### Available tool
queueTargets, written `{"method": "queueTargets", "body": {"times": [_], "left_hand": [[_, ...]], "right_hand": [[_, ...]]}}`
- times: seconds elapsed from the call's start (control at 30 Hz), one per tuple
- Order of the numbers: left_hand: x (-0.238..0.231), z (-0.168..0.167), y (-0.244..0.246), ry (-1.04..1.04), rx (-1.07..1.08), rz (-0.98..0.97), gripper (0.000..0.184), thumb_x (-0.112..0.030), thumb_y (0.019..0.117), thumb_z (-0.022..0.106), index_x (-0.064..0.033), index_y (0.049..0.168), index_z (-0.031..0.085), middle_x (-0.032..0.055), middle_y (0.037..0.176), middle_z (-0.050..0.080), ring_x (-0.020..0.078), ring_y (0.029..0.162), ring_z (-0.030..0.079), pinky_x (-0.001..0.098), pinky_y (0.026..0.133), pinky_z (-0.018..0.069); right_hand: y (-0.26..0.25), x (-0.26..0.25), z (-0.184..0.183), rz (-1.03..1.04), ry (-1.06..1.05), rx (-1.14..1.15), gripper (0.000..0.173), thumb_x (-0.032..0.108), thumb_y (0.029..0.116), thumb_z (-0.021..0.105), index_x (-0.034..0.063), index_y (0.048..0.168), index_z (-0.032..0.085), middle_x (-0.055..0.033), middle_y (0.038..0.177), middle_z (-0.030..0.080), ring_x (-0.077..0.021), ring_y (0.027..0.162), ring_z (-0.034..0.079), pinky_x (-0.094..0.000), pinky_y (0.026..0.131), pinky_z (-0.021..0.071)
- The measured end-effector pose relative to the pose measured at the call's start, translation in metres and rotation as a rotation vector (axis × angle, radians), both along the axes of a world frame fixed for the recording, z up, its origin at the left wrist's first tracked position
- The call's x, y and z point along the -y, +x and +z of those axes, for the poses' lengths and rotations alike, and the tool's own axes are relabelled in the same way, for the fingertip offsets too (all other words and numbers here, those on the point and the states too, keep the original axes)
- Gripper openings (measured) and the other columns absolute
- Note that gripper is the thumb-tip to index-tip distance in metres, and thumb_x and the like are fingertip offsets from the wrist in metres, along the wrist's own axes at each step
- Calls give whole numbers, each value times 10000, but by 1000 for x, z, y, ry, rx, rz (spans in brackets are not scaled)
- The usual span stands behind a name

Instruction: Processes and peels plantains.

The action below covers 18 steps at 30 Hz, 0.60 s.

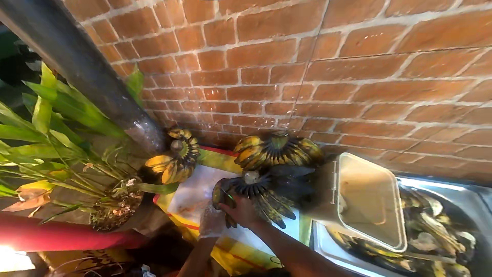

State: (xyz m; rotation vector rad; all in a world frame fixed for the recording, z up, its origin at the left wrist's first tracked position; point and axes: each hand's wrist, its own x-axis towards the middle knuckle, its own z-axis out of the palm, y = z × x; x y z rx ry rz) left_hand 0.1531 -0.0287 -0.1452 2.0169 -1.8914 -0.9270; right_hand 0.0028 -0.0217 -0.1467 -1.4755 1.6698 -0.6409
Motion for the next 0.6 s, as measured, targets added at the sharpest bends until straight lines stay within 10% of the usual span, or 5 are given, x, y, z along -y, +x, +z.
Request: {"method": "queueTargets", "body": {"times": [0.6], "left_hand": [[-33,9,0,-142,-113,-17,388,-330,973,655,-32,1220,690,150,1125,721,260,1071,688,445,995,540]], "right_hand": [[-8,-25,4,24,2,262,408,402,956,678,51,1164,670,-79,951,710,-157,844,705,-378,805,608]]}}
